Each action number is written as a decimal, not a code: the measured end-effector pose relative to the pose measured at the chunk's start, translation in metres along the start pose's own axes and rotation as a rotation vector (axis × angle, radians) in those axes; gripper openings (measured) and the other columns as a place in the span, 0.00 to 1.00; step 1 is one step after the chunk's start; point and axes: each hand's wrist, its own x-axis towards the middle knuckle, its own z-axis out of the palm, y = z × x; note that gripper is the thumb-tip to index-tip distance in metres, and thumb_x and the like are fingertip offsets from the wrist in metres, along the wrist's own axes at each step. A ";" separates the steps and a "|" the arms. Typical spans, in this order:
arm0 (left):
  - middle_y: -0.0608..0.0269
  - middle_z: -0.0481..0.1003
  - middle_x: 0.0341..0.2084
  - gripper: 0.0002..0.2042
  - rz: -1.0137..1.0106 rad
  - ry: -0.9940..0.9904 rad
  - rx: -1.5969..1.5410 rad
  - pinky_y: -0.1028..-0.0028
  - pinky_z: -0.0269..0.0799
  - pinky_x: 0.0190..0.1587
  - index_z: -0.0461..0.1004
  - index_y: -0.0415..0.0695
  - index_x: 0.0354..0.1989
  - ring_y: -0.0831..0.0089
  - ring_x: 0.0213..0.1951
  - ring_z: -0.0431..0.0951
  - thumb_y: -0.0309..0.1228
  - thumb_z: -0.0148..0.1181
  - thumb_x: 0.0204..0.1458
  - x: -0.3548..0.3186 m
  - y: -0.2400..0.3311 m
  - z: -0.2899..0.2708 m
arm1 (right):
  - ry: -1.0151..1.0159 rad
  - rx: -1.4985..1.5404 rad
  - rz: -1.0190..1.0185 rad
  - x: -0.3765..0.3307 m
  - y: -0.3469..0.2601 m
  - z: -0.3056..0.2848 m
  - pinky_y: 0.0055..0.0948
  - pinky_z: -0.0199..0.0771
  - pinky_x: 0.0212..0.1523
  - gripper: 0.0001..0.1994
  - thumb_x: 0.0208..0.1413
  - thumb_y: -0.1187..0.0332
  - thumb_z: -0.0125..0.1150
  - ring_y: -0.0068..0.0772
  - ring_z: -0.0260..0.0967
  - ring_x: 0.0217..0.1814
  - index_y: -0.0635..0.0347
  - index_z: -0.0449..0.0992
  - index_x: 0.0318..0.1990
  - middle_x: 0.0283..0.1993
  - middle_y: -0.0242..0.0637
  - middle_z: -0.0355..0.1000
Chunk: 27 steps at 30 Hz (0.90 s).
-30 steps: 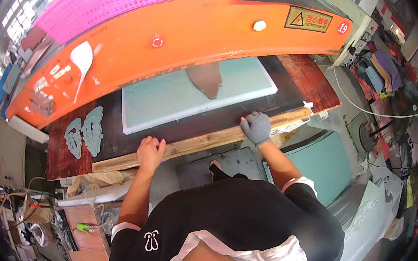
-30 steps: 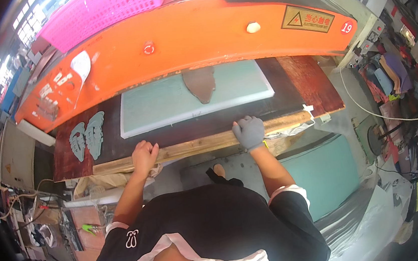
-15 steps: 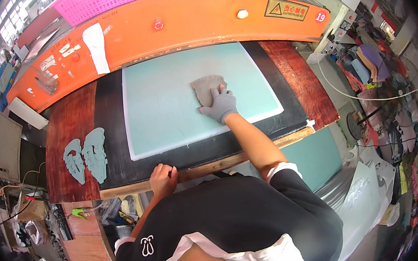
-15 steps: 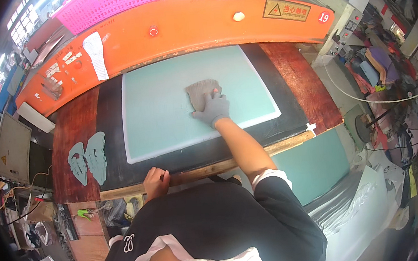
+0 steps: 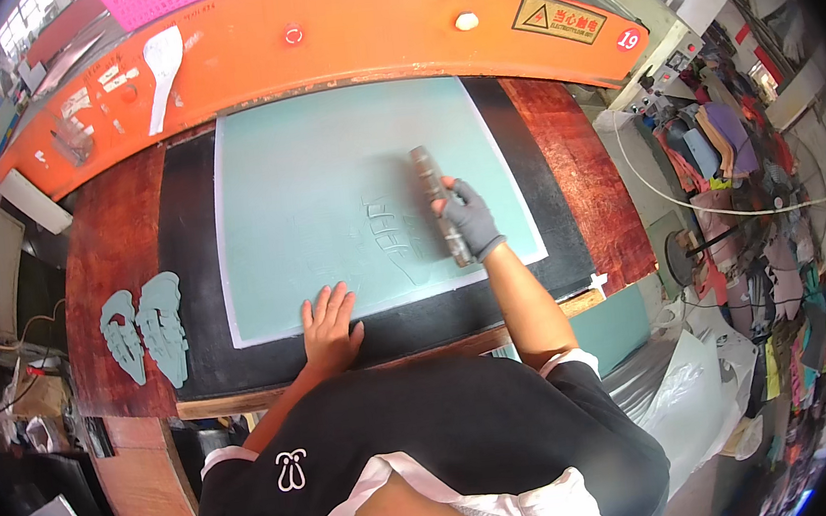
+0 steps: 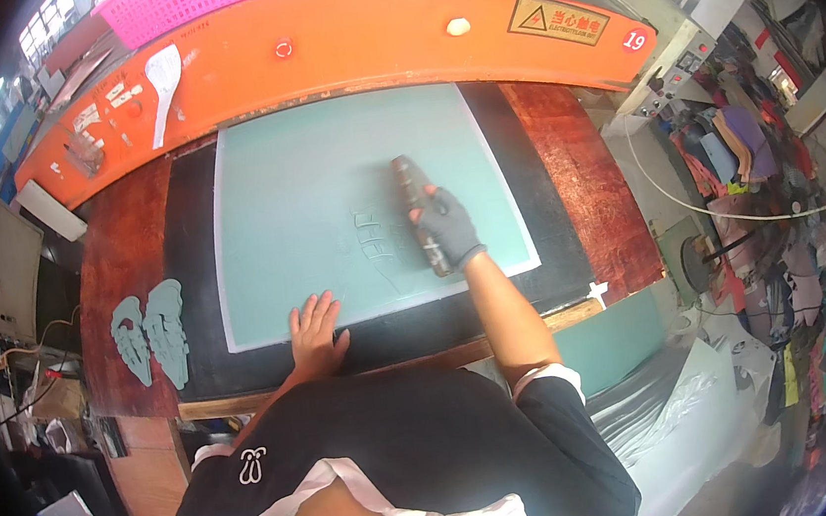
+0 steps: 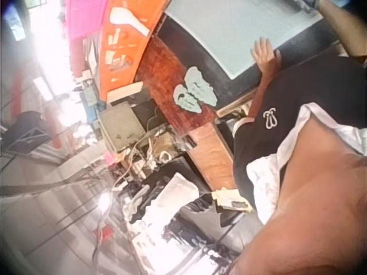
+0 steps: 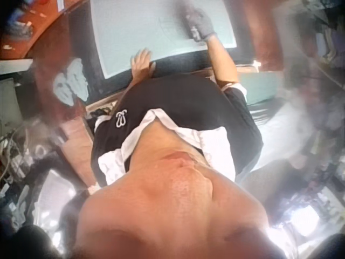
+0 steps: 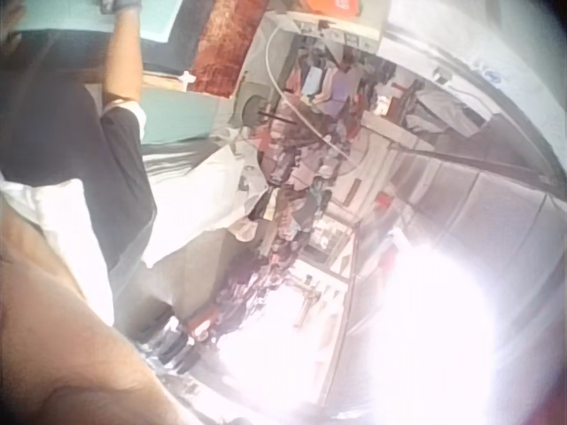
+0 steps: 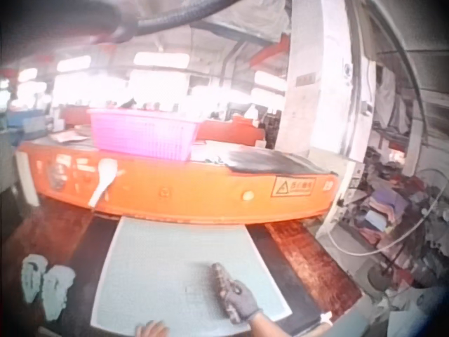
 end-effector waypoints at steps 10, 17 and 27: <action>0.59 0.66 0.56 0.24 -0.026 -0.016 0.029 0.48 0.53 0.57 0.70 0.42 0.48 0.58 0.58 0.63 0.27 0.62 0.36 0.005 0.004 -0.006 | 0.195 -1.241 -0.203 0.008 0.012 -0.029 0.38 0.69 0.50 0.38 0.26 0.49 0.70 0.50 0.63 0.50 0.53 0.72 0.51 0.60 0.43 0.61; 0.59 0.64 0.57 0.26 -0.035 -0.039 0.016 0.50 0.51 0.59 0.68 0.43 0.51 0.58 0.60 0.61 0.26 0.62 0.37 0.007 0.001 -0.005 | 0.178 -1.232 -0.204 0.009 0.009 -0.032 0.38 0.68 0.51 0.38 0.26 0.49 0.70 0.50 0.62 0.50 0.52 0.72 0.52 0.59 0.42 0.61; 0.58 0.63 0.58 0.25 -0.025 -0.035 -0.035 0.48 0.49 0.59 0.68 0.43 0.50 0.56 0.60 0.60 0.26 0.62 0.38 0.007 0.007 -0.009 | 0.063 -0.969 -0.229 0.013 0.016 -0.061 0.37 0.63 0.56 0.36 0.37 0.49 0.69 0.50 0.60 0.57 0.62 0.69 0.53 0.61 0.51 0.57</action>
